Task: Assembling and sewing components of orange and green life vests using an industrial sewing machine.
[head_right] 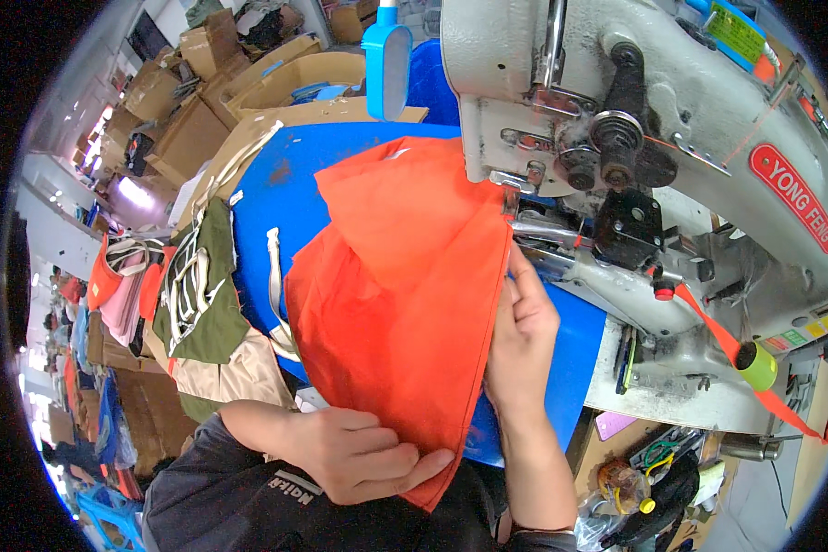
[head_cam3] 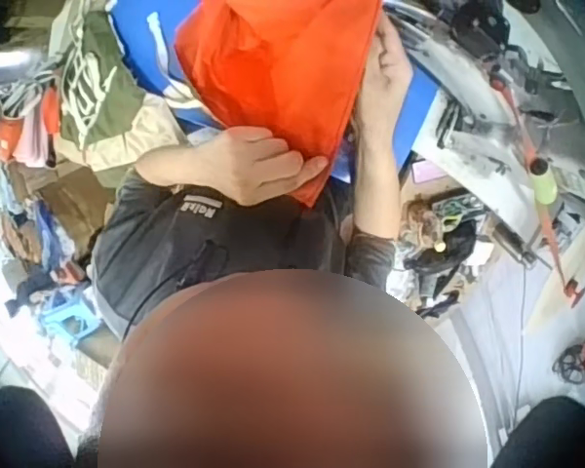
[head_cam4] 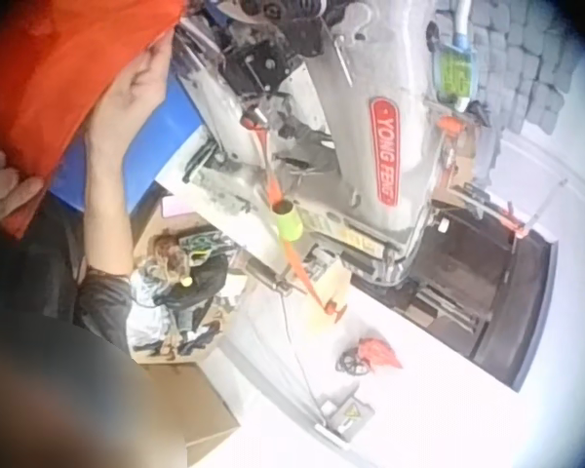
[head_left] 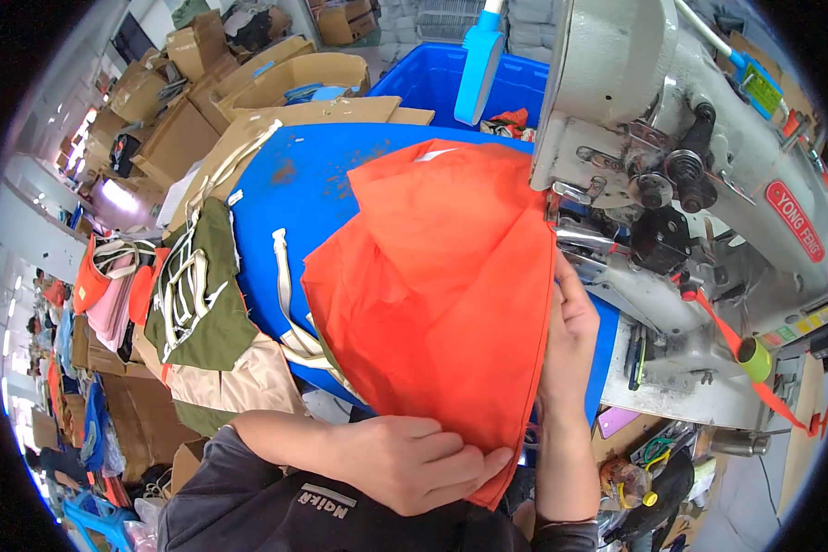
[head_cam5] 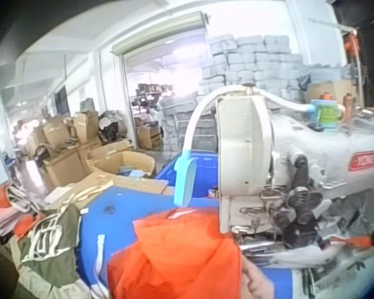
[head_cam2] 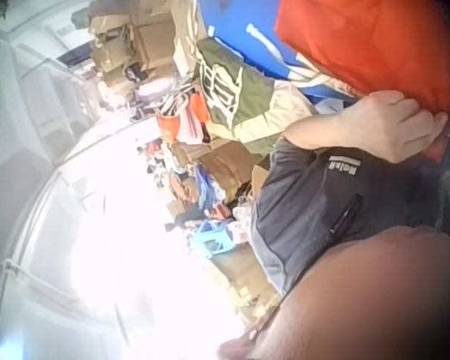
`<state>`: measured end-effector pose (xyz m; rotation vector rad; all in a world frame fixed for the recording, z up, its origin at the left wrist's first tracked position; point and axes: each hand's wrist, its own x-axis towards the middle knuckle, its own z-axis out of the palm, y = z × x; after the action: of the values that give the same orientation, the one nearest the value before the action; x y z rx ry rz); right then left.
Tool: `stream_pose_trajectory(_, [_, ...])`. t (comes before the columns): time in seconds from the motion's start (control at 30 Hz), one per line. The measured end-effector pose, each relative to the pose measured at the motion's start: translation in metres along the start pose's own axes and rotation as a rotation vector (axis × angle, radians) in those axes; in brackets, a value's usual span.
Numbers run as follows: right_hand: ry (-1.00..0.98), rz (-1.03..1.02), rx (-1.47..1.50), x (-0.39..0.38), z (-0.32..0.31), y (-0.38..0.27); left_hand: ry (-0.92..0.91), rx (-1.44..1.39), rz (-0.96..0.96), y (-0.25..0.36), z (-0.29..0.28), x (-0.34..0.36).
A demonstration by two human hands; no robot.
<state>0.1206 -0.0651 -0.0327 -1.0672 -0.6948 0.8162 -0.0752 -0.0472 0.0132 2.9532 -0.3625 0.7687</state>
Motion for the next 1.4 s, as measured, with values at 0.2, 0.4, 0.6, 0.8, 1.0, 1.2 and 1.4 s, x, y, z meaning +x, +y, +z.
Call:
stream_pose_trajectory(0.2, [0.025,0.05,0.142,0.009,0.0,-0.005,0.021,-0.065,-0.007,-0.007,0.007,0.018])
stream_pose_trajectory(0.4, [0.02,0.029,0.018,0.011,-0.004,-0.007,-0.044,-0.22,-0.116,-0.022,-0.007,0.01])
stream_pose_trajectory(0.6, [0.066,0.039,-0.28,-0.004,-0.009,-0.01,0.768,-0.248,-0.709,-0.06,-0.038,0.004])
stream_pose_trajectory(0.8, [0.05,0.069,-0.235,-0.005,-0.006,-0.018,0.386,-0.28,-0.452,-0.059,-0.051,0.015])
stream_pose_trajectory(1.0, [0.057,0.032,-0.066,-0.011,-0.005,-0.006,-0.037,-0.007,-0.057,-0.018,-0.009,0.02])
stream_pose_trajectory(1.2, [0.092,0.008,0.057,-0.008,-0.003,0.004,-0.011,0.1,-0.047,-0.011,0.007,0.021])
stream_pose_trajectory(1.4, [0.1,0.005,0.042,0.006,-0.005,0.006,0.098,0.099,-0.094,-0.021,0.018,0.026])
